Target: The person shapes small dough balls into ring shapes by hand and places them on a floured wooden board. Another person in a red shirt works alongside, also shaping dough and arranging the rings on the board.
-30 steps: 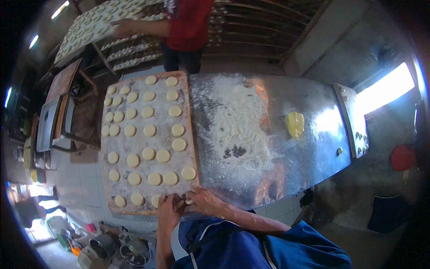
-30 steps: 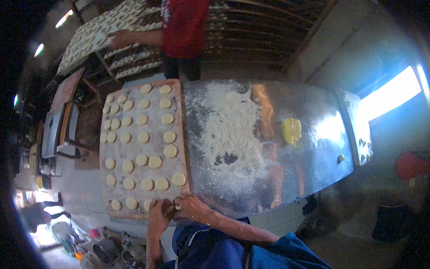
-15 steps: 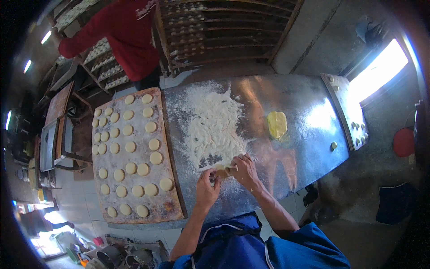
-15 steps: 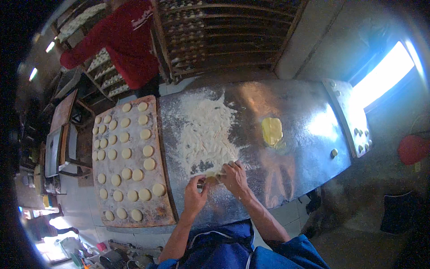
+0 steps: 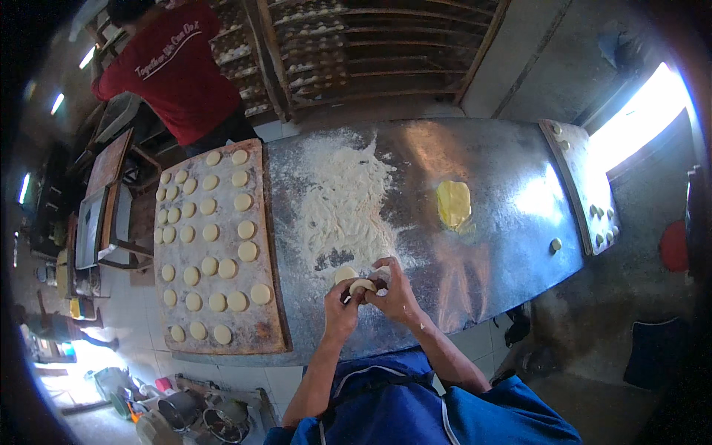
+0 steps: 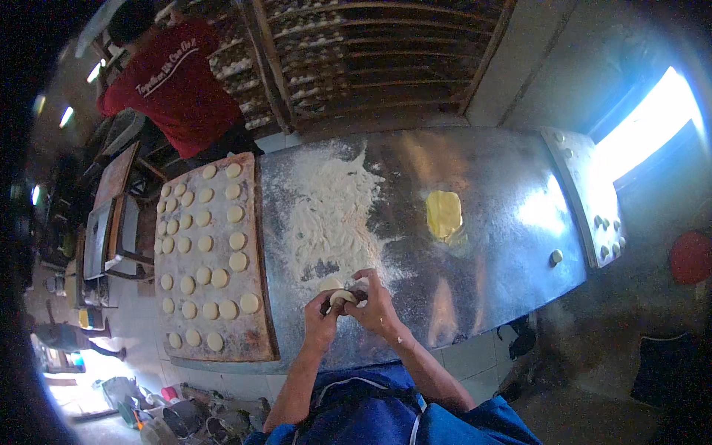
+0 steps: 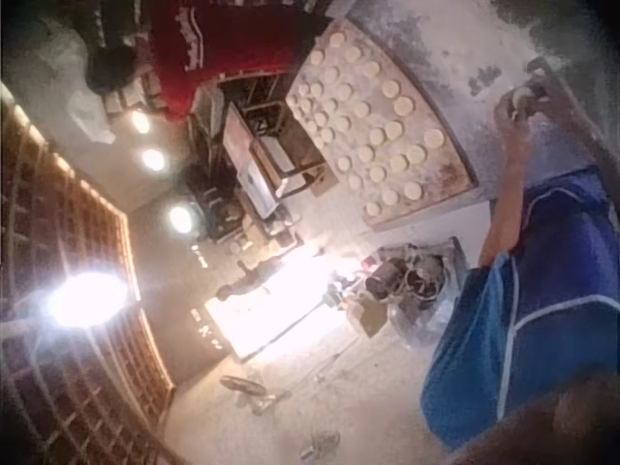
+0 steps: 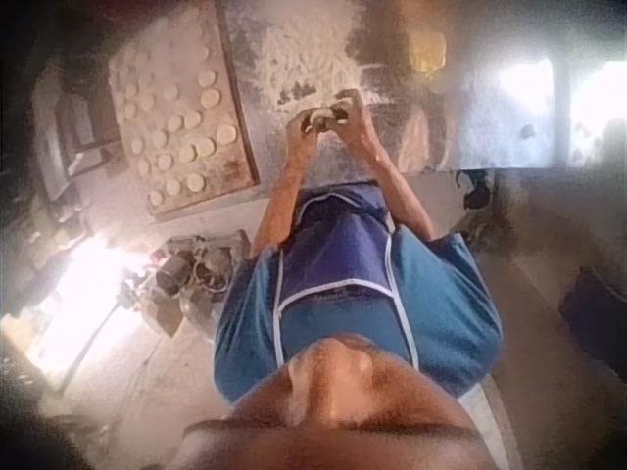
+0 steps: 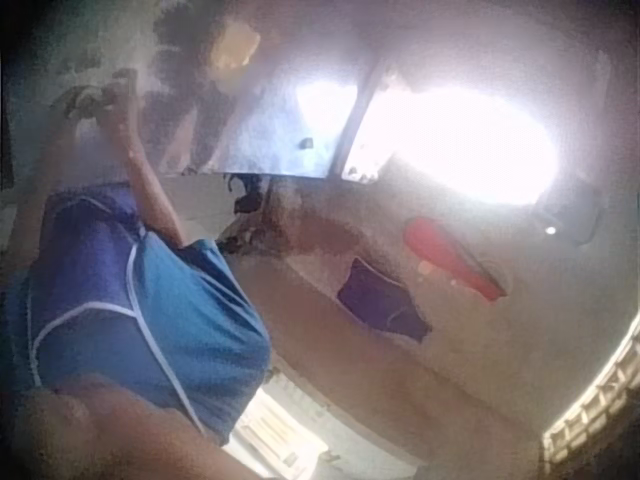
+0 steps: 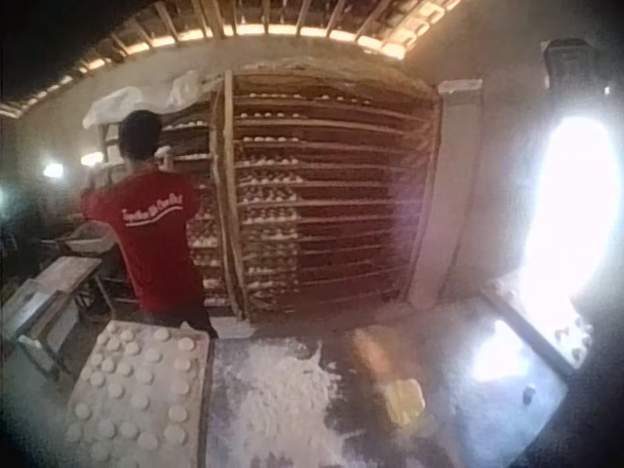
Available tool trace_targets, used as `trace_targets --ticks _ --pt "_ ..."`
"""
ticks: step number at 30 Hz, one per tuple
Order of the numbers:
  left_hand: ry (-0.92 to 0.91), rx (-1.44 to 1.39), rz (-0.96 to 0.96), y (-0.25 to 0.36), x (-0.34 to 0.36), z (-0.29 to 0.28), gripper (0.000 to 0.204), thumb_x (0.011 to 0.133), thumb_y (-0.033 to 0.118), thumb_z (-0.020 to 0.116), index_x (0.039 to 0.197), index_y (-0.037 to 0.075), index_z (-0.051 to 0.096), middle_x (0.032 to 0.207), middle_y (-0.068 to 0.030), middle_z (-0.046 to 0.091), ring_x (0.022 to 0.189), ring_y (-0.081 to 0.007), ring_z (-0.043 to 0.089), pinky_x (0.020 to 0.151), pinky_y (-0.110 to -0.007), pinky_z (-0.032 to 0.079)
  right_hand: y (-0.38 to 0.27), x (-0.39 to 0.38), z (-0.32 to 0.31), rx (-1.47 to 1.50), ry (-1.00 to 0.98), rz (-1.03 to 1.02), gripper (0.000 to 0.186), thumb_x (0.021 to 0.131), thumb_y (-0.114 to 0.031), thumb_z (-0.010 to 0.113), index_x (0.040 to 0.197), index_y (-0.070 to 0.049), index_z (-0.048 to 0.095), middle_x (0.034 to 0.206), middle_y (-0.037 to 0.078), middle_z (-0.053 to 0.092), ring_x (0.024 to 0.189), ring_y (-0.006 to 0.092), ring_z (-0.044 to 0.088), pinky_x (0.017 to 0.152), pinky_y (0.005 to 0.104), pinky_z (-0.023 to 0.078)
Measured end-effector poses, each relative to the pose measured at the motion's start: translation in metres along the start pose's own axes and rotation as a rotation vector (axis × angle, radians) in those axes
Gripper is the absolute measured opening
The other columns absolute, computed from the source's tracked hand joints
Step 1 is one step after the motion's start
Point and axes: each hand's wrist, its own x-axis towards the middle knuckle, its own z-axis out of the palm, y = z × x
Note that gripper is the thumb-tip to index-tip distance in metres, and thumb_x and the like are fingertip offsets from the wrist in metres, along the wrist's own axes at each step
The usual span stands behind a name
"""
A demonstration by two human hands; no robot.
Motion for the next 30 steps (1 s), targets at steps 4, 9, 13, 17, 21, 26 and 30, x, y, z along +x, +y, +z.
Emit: trace_targets --ticks 4,9,13,17,21,26,30 --pt "-0.146 -0.568 -0.097 -0.006 -0.006 -0.006 0.037 0.088 0.004 0.064 0.123 0.001 0.051 0.106 -0.0111 0.063 0.099 -0.0178 0.062 0.081 -0.03 0.052 0.02 0.003 -0.008 0.257 -0.424 0.058 0.056 0.084 -0.015 0.067 0.13 -0.007 0.036 0.097 0.015 0.065 0.089 0.0169 0.063 0.076 0.0292 0.049" --pt "-0.197 -0.483 0.0 0.009 -0.029 -0.015 0.04 0.087 0.006 0.059 0.124 0.011 0.044 0.103 -0.0078 0.061 0.093 -0.0198 0.061 0.073 -0.029 0.05 -0.008 0.007 0.009 0.405 -0.28 0.385 0.042 0.094 -0.035 0.047 0.117 0.0 0.052 0.095 0.015 0.064 0.085 0.0167 0.061 0.075 0.0292 0.048" --pt "0.049 -0.767 -0.003 -0.002 -0.025 -0.022 0.026 0.091 0.033 0.048 0.104 0.011 0.044 0.094 -0.0084 0.058 0.081 -0.0225 0.06 0.071 -0.036 0.049 0.051 0.002 0.037 0.507 -0.172 0.18 0.044 0.097 -0.032 0.042 0.094 0.007 0.061 0.081 0.013 0.064 0.069 0.0231 0.061 0.063 0.0368 0.048" --pt "0.197 0.328 0.361 -0.011 -0.019 -0.031 0.028 0.097 0.039 0.039 0.094 0.012 0.045 0.078 -0.0027 0.048 0.068 -0.0187 0.056 0.058 -0.034 0.041 0.047 -0.004 0.066 0.081 -0.021 -0.041 0.049 0.098 -0.039 0.042 0.09 0.006 0.059 0.069 0.012 0.059 0.058 0.0251 0.054 0.056 0.0375 0.043" --pt "0.257 -0.496 0.013 -0.027 -0.014 -0.034 0.036 0.096 0.039 0.042 0.075 0.009 0.042 0.07 0.0028 0.038 0.064 -0.0111 0.046 0.058 -0.028 0.038 -0.022 -0.006 0.085 0.045 -0.029 0.165 0.056 0.097 -0.047 0.042 0.087 0.005 0.06 0.068 0.01 0.057 0.059 0.0221 0.05 0.057 0.0367 0.04" --pt "0.274 -0.325 0.178 -0.029 -0.012 -0.066 0.031 0.095 0.036 0.043 0.075 0.013 0.041 0.07 0.0041 0.038 0.064 -0.0087 0.042 0.057 -0.027 0.037 0.009 -0.003 0.11 0.023 -0.173 0.178 0.058 0.099 -0.047 0.04 0.081 0.004 0.059 0.072 0.008 0.059 0.067 0.0158 0.052 0.063 0.0336 0.043" --pt "0.144 -0.559 0.117 -0.031 -0.022 -0.097 0.034 0.096 0.035 0.04 0.073 0.01 0.043 0.068 -0.0027 0.043 0.059 -0.015 0.044 0.054 -0.031 0.037 -0.012 -0.011 0.145 0.073 -0.03 -0.035 0.058 0.099 -0.047 0.037 0.071 0.001 0.054 0.064 0.008 0.055 0.061 0.0161 0.049 0.058 0.0347 0.041"
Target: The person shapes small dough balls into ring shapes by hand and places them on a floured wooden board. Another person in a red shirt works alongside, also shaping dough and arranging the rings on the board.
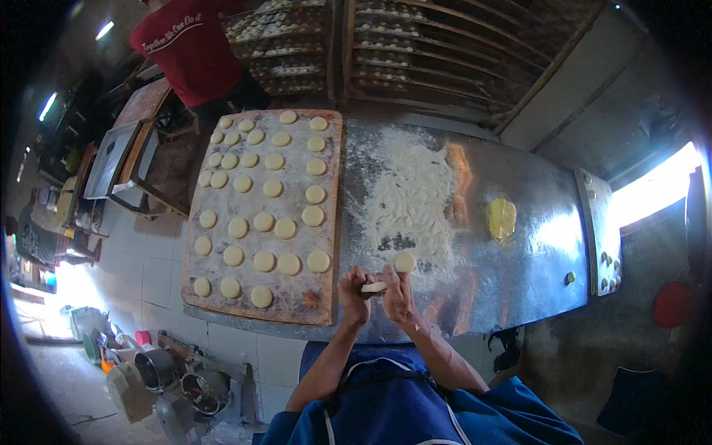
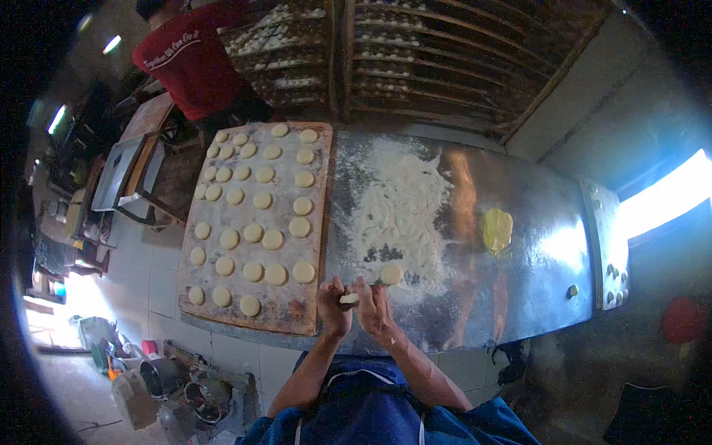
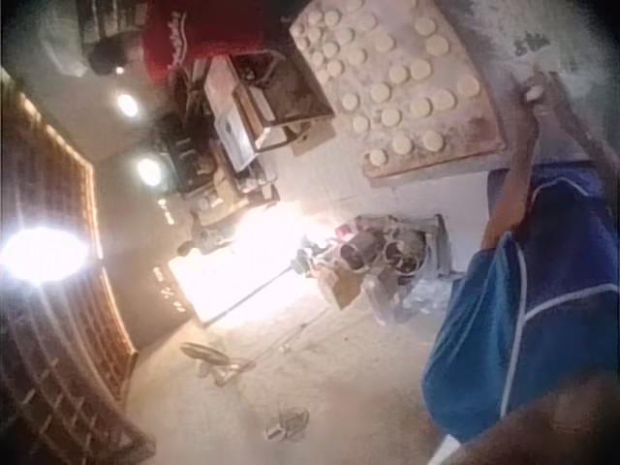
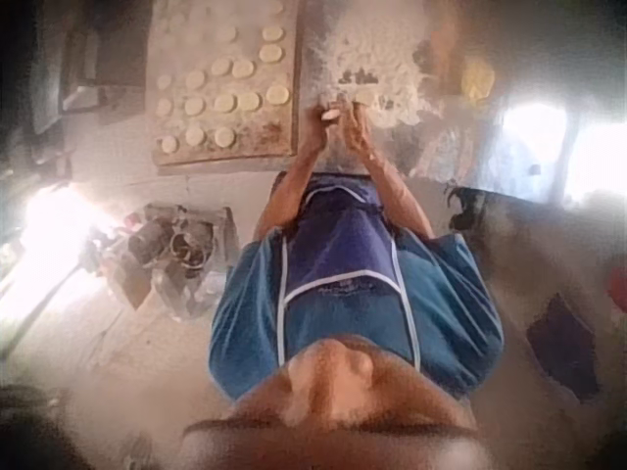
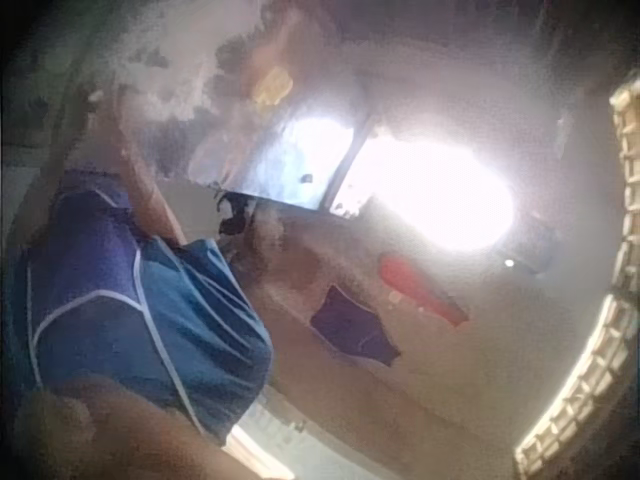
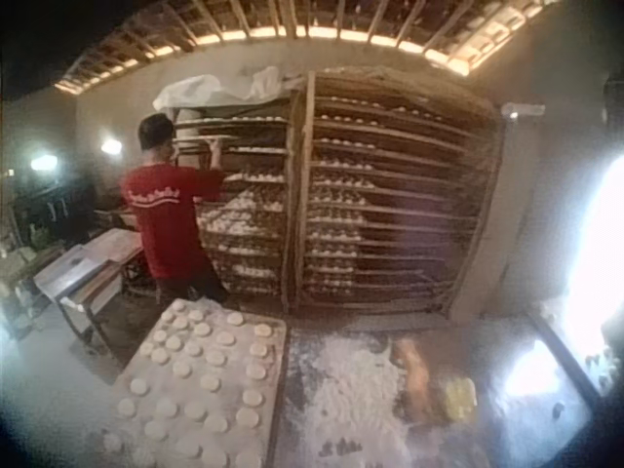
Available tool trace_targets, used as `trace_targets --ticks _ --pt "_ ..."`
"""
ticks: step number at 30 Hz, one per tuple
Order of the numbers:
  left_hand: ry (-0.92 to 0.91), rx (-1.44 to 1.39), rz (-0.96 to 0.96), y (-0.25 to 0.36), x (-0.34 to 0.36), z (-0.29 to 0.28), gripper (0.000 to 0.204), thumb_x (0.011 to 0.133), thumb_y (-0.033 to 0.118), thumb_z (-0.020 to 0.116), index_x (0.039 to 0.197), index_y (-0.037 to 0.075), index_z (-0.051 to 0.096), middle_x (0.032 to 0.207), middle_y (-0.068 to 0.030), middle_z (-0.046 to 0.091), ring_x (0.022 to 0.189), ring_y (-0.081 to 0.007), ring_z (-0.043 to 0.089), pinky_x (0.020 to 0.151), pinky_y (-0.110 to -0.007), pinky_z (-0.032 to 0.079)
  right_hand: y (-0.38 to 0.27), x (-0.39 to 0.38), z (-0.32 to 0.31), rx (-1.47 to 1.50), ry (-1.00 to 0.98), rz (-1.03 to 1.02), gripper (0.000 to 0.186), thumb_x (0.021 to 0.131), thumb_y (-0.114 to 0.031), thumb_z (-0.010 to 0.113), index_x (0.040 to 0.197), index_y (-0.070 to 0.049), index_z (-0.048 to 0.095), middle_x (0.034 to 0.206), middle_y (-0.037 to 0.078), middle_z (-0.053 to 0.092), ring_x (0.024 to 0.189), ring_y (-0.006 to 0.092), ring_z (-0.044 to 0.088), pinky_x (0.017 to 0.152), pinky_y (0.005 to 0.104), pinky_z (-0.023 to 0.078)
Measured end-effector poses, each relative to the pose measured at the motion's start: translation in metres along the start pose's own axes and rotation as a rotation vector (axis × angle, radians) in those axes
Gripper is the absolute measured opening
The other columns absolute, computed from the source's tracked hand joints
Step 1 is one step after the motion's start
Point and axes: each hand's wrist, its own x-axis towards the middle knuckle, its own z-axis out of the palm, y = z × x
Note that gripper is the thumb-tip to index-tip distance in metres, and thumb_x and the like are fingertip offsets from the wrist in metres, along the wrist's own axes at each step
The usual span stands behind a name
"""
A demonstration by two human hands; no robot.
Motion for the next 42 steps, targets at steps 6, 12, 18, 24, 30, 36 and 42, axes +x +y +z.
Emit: trace_targets --ticks 6,12,18,24,30,36,42 --pt "0.038 0.682 0.329 0.037 -0.009 -0.032 0.035 0.095 0.033 0.04 0.073 0.006 0.045 0.065 -0.0095 0.044 0.06 -0.0213 0.045 0.057 -0.031 0.036 -0.038 -0.004 0.025 -0.408 -0.374 0.018 0.064 0.097 -0.049 0.034 0.067 0.004 0.053 0.056 0.014 0.048 0.056 0.0208 0.052 0.058 0.0366 0.043" --pt "0.059 0.912 0.781 0.049 -0.029 -0.087 0.032 0.097 0.03 0.043 0.088 0.001 0.053 0.077 -0.0126 0.055 0.064 -0.0265 0.053 0.061 -0.037 0.042 0.004 -0.031 0.069 0.048 -0.343 -0.186 0.042 0.093 -0.035 0.049 0.074 0.002 0.056 0.07 0.019 0.055 0.059 0.0273 0.048 0.058 0.0386 0.042" --pt "0.256 1.172 0.361 0.061 -0.041 -0.12 0.021 0.092 0.01 0.055 0.108 -0.001 0.055 0.094 -0.0182 0.058 0.076 -0.0347 0.056 0.07 -0.047 0.045 -0.038 -0.031 0.091 -0.399 -0.283 -0.052 0.036 0.081 -0.017 0.065 0.109 0.004 0.056 0.088 0.019 0.063 0.077 0.0378 0.06 0.075 0.0436 0.048" --pt "0.041 1.306 0.456 0.108 -0.037 -0.129 0.021 0.087 0.017 0.064 0.102 0.002 0.063 0.087 -0.0167 0.057 0.082 -0.0336 0.057 0.072 -0.042 0.047 -0.028 -0.014 0.093 -0.744 -0.233 -0.137 0.052 0.08 -0.009 0.062 0.127 0.004 0.044 0.119 0.024 0.05 0.111 0.0412 0.051 0.091 0.0465 0.045" --pt "0.091 1.281 0.404 0.101 -0.036 -0.126 0.021 0.079 0.008 0.07 0.099 0.003 0.064 0.088 -0.0134 0.06 0.085 -0.0343 0.056 0.074 -0.044 0.046 0.005 0.057 0.112 -1.078 -0.273 -0.601 0.037 0.081 -0.01 0.058 0.115 0.004 0.052 0.118 0.021 0.051 0.115 0.0393 0.048 0.095 0.0445 0.043" --pt "0.171 1.62 0.643 0.117 0.025 -0.122 0.025 0.075 0.0 0.067 0.1 0.002 0.062 0.102 -0.0192 0.058 0.094 -0.0384 0.056 0.077 -0.048 0.045 0.011 0.079 0.096 -0.87 -0.521 -0.437 0.032 0.079 -0.021 0.066 0.104 -0.002 0.058 0.103 0.019 0.062 0.107 0.0361 0.057 0.088 0.0434 0.047" --pt "-0.103 1.649 -0.019 0.155 0.023 -0.101 0.037 0.073 0.003 0.072 0.105 0.004 0.053 0.109 -0.0214 0.057 0.101 -0.0395 0.056 0.085 -0.047 0.047 -0.03 0.029 -0.011 -0.522 -0.322 -0.137 0.024 0.076 -0.017 0.068 0.096 -0.003 0.063 0.082 0.018 0.065 0.08 0.0334 0.065 0.072 0.0416 0.05"
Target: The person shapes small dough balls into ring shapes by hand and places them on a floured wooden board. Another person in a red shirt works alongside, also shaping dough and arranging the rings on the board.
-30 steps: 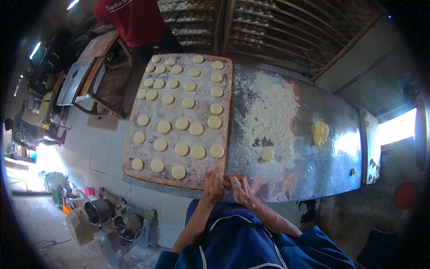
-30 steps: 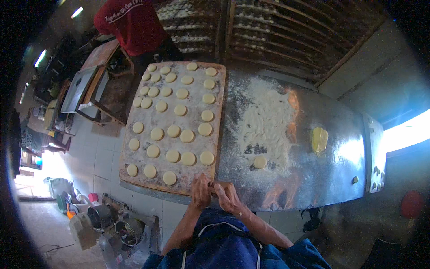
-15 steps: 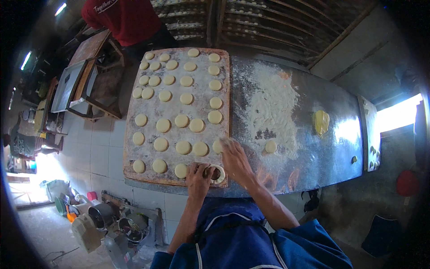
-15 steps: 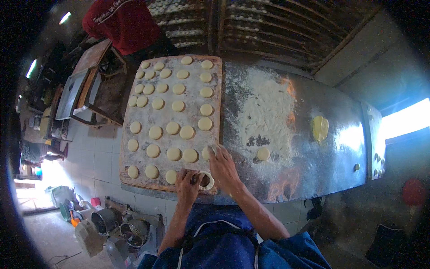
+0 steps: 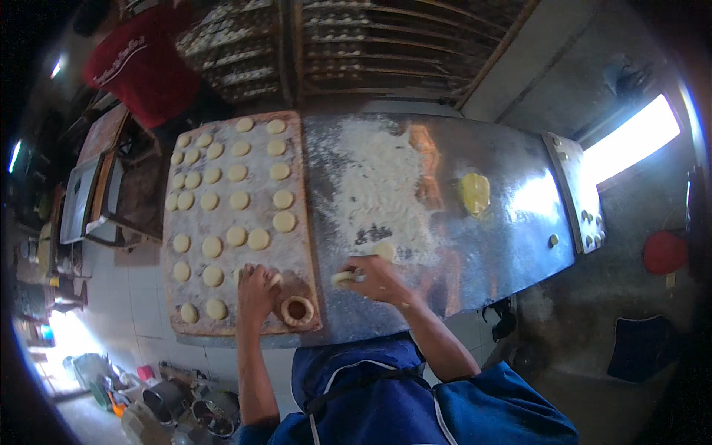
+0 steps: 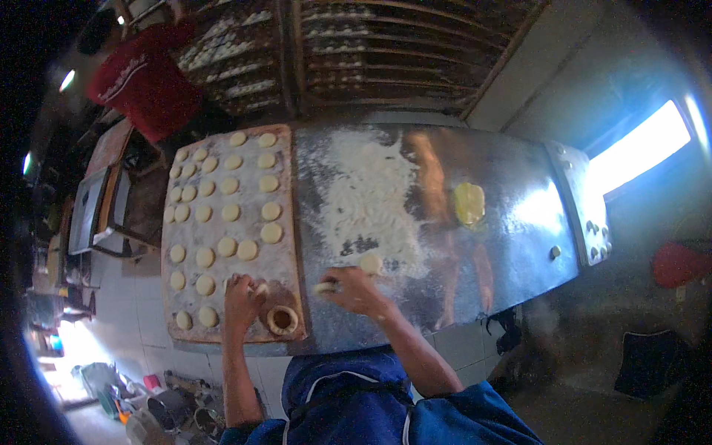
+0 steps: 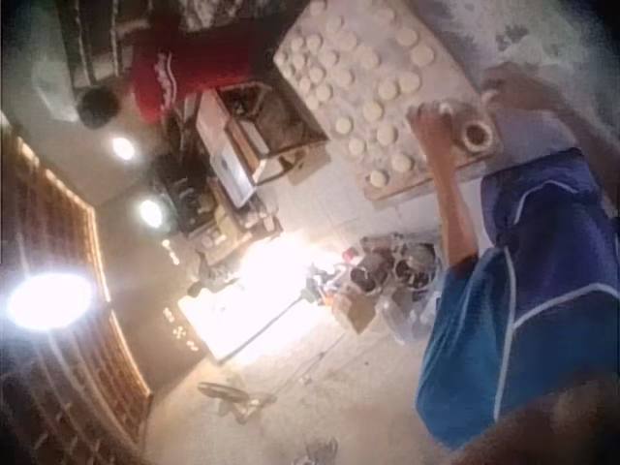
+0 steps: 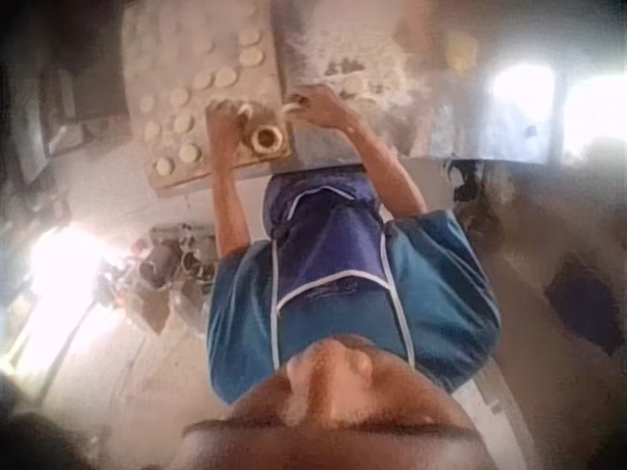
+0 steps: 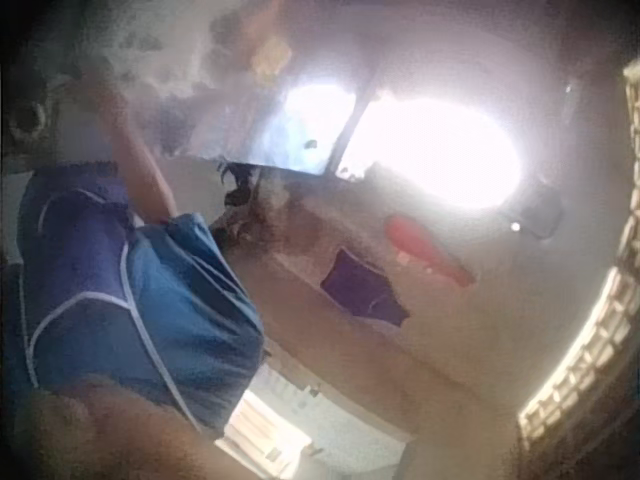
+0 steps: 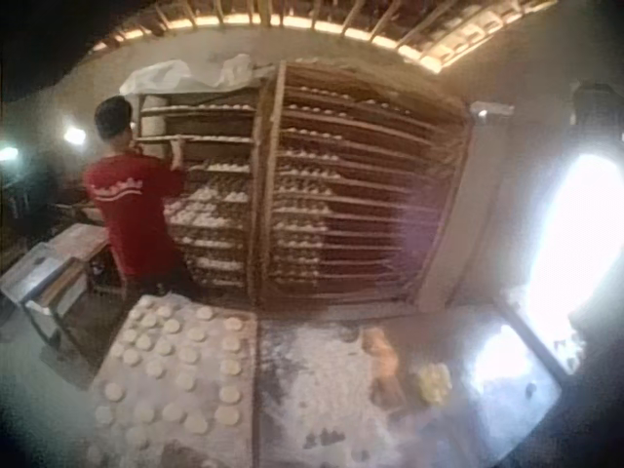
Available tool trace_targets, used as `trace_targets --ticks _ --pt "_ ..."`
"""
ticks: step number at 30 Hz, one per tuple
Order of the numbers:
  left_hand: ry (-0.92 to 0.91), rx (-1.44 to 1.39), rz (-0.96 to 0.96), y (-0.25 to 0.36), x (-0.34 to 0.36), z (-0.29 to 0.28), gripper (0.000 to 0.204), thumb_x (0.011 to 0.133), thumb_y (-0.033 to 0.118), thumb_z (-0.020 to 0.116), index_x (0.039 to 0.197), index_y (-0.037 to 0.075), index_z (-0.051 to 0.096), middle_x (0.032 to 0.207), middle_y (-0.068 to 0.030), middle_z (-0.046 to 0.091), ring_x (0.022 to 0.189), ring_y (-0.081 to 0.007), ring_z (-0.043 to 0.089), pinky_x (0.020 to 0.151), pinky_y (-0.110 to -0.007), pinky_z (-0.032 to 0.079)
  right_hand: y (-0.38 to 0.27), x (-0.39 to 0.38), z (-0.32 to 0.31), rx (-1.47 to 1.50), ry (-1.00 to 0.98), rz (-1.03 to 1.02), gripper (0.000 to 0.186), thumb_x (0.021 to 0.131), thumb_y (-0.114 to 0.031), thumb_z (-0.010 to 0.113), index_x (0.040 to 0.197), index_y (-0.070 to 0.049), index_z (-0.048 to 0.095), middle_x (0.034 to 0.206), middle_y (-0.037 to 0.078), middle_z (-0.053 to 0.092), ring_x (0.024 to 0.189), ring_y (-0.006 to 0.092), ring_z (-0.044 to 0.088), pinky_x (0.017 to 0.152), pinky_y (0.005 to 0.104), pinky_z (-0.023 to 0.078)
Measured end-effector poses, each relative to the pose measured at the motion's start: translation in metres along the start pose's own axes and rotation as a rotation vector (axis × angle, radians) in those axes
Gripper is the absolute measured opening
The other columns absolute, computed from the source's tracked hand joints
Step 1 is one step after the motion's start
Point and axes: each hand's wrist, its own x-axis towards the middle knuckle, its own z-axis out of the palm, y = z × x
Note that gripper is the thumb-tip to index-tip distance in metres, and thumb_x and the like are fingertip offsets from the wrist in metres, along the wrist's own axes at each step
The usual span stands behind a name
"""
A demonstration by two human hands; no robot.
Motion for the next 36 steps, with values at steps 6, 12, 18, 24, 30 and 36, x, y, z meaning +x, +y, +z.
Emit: trace_targets --ticks 6,12,18,24,30,36 --pt "0.124 -0.571 0.211 0.116 0.028 0.052 0.041 0.082 0.018 0.072 0.113 0.004 0.049 0.101 -0.0184 0.062 0.094 -0.0331 0.063 0.075 -0.04 0.05 0.134 -0.057 -0.085 -0.205 0.498 0.232 0.02 0.069 -0.008 0.071 0.087 -0.003 0.065 0.079 0.016 0.065 0.075 0.0334 0.064 0.068 0.0412 0.051" --pt "0.181 -0.551 0.457 0.209 0.037 0.14 0.034 0.084 0.018 0.071 0.11 0.0 0.057 0.103 -0.0186 0.064 0.092 -0.031 0.065 0.076 -0.037 0.054 0.149 -0.072 -0.108 -0.122 0.449 0.287 0.021 0.068 -0.011 0.075 0.083 -0.003 0.063 0.076 0.012 0.064 0.071 0.0271 0.064 0.066 0.0366 0.05" --pt "-0.182 -1.026 0.166 0.247 0.018 0.169 0.027 0.09 0.012 0.065 0.112 -0.003 0.062 0.101 -0.0129 0.067 0.091 -0.0193 0.066 0.079 -0.03 0.054 0.13 -0.089 -0.095 0.586 0.467 0.248 0.039 0.074 -0.002 0.071 0.104 -0.004 0.046 0.08 0.005 0.06 0.073 0.0123 0.059 0.061 0.0274 0.048" --pt "-0.206 -1.206 0.096 0.236 0.012 0.179 0.029 0.092 0.007 0.06 0.119 0.0 0.054 0.102 -0.0108 0.066 0.094 -0.0177 0.064 0.081 -0.031 0.054 0.113 -0.084 -0.099 0.744 0.265 0.217 0.049 0.074 0.002 0.067 0.117 -0.003 0.043 0.091 0.008 0.06 0.08 0.0145 0.061 0.069 0.0284 0.051" --pt "-0.375 -1.559 0.165 0.226 -0.009 0.158 0.037 0.089 0.004 0.06 0.12 0.007 0.04 0.108 -0.009 0.058 0.091 -0.0174 0.06 0.076 -0.03 0.05 0.123 -0.074 -0.108 0.498 0.252 -0.142 0.018 0.085 -0.016 0.057 0.098 -0.004 0.054 0.093 0.007 0.06 0.086 0.0192 0.062 0.072 0.0319 0.05" --pt "-0.153 -1.803 0.135 0.21 -0.002 0.168 0.025 0.092 0.023 0.052 0.11 0.01 0.042 0.096 -0.0057 0.055 0.085 -0.0181 0.058 0.066 -0.029 0.045 0.141 -0.067 -0.053 1.07 0.322 0.266 0.05 0.097 -0.044 0.043 0.071 -0.003 0.057 0.081 0.006 0.059 0.061 0.0188 0.056 0.059 0.0315 0.044"
